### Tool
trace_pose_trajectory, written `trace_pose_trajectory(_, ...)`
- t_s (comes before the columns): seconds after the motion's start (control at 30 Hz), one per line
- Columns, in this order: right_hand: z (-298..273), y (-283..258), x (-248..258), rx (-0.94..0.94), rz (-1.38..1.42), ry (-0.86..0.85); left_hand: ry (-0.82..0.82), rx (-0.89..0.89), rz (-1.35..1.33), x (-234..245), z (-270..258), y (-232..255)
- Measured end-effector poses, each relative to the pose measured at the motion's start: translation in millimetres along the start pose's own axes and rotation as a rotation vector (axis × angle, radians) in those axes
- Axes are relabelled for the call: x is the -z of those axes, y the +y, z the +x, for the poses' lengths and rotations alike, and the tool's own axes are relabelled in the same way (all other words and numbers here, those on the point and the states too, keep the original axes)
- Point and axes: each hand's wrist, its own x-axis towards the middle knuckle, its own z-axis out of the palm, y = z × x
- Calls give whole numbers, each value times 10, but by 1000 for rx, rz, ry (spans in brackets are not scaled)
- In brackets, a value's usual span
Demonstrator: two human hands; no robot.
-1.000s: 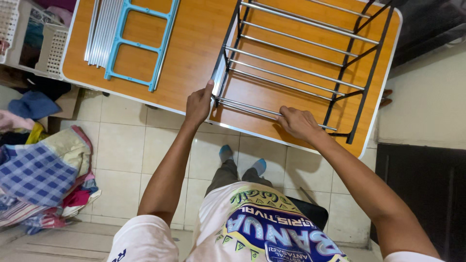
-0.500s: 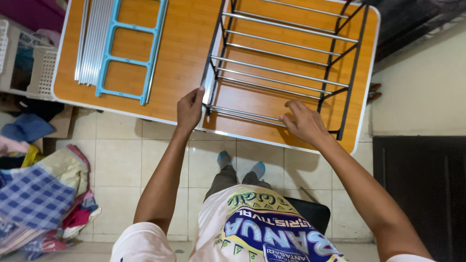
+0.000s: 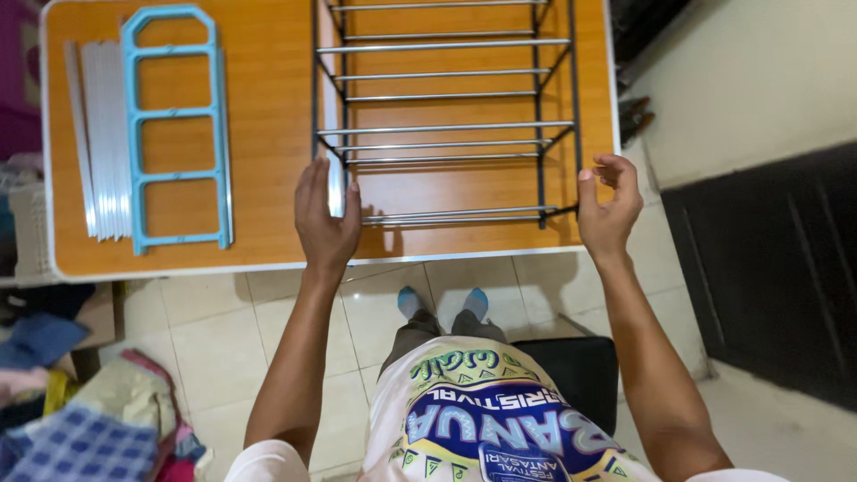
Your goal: The person assembles a drying rack by inserting metal rods into the slots of two light-blue plastic frames. They first complete a black metal rack, then proceed to assemble the blue plastic frames by inserting multiple rods one at a time.
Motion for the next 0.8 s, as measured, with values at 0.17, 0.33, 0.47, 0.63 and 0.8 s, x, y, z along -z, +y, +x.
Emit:
trace_pose_trajectory(0.17, -202, 470, -104, -341, 267, 70, -123, -116, -99, -273, 6, 295)
trace_pose_trajectory(0.33, -331, 732, -290, -483, 422, -98, -261, -147, -206, -536, -25, 470)
trace_pose_trajectory(0.47, -350, 812, -335, -531, 444, -159, -291, -203, -214, -803, -72, 555)
trace_pose_trajectory(0.63, -370, 825, -349, -522, 435, -144, -432, -204, -257, -1339, -177, 690)
trace_pose_trajectory(0.8, -382, 844, -370, -516, 438, -126, -675, -199, -249, -2015, -319, 923)
